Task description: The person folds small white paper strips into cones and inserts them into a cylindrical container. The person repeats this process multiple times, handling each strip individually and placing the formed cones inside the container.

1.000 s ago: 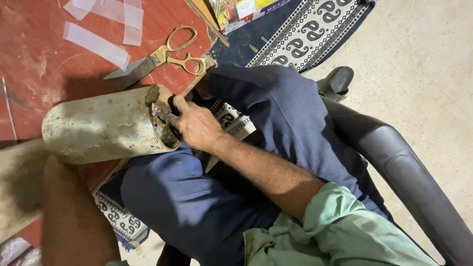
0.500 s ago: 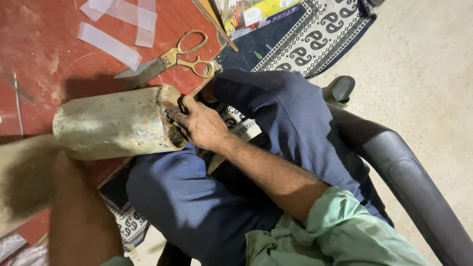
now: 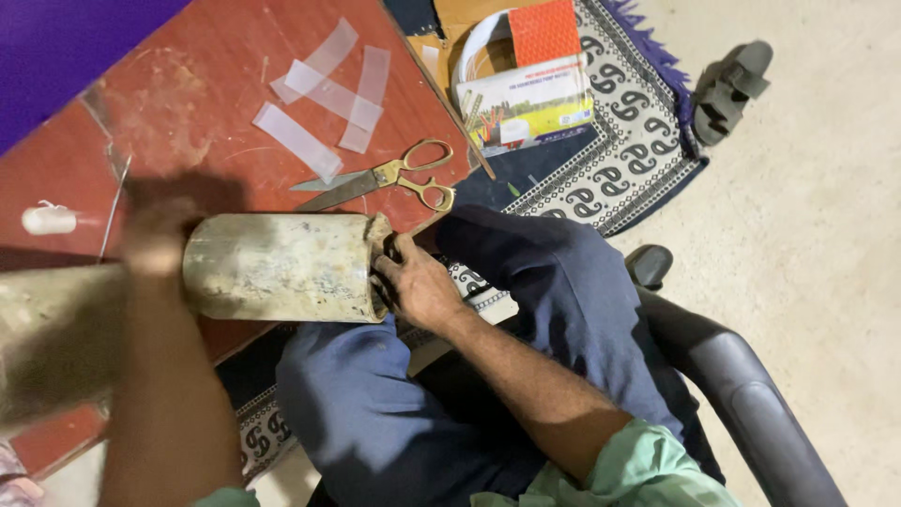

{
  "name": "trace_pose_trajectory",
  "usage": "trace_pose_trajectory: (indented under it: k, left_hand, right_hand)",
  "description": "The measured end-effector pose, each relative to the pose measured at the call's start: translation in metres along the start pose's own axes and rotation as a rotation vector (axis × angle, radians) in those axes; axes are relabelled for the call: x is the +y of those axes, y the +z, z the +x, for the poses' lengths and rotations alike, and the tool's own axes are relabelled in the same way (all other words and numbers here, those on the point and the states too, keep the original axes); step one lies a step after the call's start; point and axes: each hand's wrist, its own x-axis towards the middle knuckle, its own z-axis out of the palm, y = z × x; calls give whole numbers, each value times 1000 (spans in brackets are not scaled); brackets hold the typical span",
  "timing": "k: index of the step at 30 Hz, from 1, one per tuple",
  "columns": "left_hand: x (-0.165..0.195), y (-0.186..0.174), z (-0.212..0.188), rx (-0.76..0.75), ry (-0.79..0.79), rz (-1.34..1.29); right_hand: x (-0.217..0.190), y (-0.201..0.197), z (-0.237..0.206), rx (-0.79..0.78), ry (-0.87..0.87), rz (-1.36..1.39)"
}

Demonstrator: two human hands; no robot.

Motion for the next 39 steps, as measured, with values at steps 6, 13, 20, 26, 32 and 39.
trace_pose_trajectory:
  k: [6, 13, 20, 26, 32, 39]
  left_hand:
    - [65, 20, 1, -201, 476, 378]
    - [79, 135, 12, -72, 474, 988]
    - [66, 137, 18, -15, 526, 982]
    - [57, 132, 12, -140, 503, 894]
    - [57, 141, 9, -97, 442, 913]
    - [53, 143, 16, 47, 454, 933]
  right_hand:
    - [-4, -2, 6, 4, 6, 23]
    - [-5, -6, 8, 42, -20, 63]
    - [-6, -10, 12, 16, 24, 74]
    - [1, -5, 2, 94, -5, 154]
    - [16, -7, -2, 106, 53, 344]
    - [19, -4, 1, 101, 79, 373]
